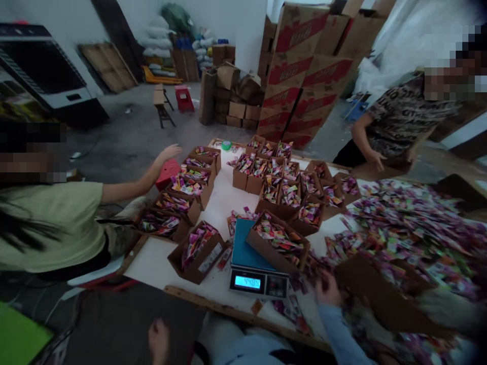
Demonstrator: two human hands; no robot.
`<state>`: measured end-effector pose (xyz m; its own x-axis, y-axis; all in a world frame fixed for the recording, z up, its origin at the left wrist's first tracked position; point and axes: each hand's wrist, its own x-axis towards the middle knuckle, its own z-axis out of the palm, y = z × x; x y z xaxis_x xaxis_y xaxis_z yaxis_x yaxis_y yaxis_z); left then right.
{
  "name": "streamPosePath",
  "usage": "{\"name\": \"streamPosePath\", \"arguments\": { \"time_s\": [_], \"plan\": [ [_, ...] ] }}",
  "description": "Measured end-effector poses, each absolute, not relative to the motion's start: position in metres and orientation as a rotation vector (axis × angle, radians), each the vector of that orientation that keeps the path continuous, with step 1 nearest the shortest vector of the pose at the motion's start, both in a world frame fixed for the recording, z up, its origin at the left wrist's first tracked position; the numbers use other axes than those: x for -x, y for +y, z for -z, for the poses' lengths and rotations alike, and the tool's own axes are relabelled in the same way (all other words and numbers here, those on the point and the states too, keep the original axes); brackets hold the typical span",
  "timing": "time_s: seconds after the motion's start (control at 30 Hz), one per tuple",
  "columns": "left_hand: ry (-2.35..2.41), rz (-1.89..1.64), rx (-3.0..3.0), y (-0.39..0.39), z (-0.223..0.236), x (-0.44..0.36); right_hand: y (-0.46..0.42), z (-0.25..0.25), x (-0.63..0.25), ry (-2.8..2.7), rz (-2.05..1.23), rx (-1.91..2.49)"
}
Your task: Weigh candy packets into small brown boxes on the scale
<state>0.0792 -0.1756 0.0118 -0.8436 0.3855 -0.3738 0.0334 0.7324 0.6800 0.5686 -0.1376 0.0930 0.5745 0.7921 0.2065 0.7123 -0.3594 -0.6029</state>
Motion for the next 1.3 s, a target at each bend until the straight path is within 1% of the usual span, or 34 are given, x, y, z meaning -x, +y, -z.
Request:
{"name": "streamPosePath", "arguments": {
  "time_s": [0.1, 0.17, 0.23, 0.3, 0.33, 0.4, 0.47, 0.57, 0.73, 0.9, 0.97, 1.1, 1.3],
  "plan": [
    [2.128, -1.091, -0.395, -0.175, -0.022, -0.141, -0.091, -0.142, -0.571, -1.458, -0.048, 1.865],
    [1.841, -1.194, -0.605, -0.146, -0.047, -0.186, -0.059, -0.171, -0.557, -1.842, -0.220, 1.686],
    [1.667, -1.274, -0.893, -0.101, -0.081, -0.231, -0.030, -0.186, -0.535, -2.254, -0.439, 1.692],
    [1.519, -1.291, -1.257, -0.053, -0.115, -0.271, -0.008, -0.187, -0.512, -2.500, -0.577, 1.866],
    [1.464, -1.274, -1.393, -0.031, -0.128, -0.288, 0.001, -0.184, -0.501, -2.538, -0.585, 1.978],
    [1.434, -1.166, -1.558, 0.003, -0.144, -0.315, 0.014, -0.173, -0.483, -2.555, -0.504, 2.134],
    [1.462, -1.018, -1.629, 0.022, -0.146, -0.329, 0.023, -0.163, -0.471, -2.608, -0.391, 2.139],
    [1.504, -0.907, -1.695, 0.025, -0.137, -0.332, 0.029, -0.157, -0.465, -2.766, -0.349, 1.959],
    [1.491, -0.906, -1.741, 0.015, -0.131, -0.321, 0.025, -0.161, -0.479, -2.930, -0.367, 1.639],
    [1.487, -0.903, -1.743, 0.016, -0.133, -0.319, 0.020, -0.175, -0.491, -2.980, -0.249, 1.538],
    [1.471, -0.912, -1.736, 0.017, -0.132, -0.318, 0.019, -0.181, -0.493, -2.937, -0.248, 1.538],
    [1.388, -0.919, -1.729, 0.018, -0.131, -0.312, 0.014, -0.186, -0.503, -2.868, -0.224, 1.397],
    [1.321, -0.847, -1.784, 0.023, -0.135, -0.305, 0.008, -0.197, -0.541, -2.271, 0.122, 1.248]
  ]
}}
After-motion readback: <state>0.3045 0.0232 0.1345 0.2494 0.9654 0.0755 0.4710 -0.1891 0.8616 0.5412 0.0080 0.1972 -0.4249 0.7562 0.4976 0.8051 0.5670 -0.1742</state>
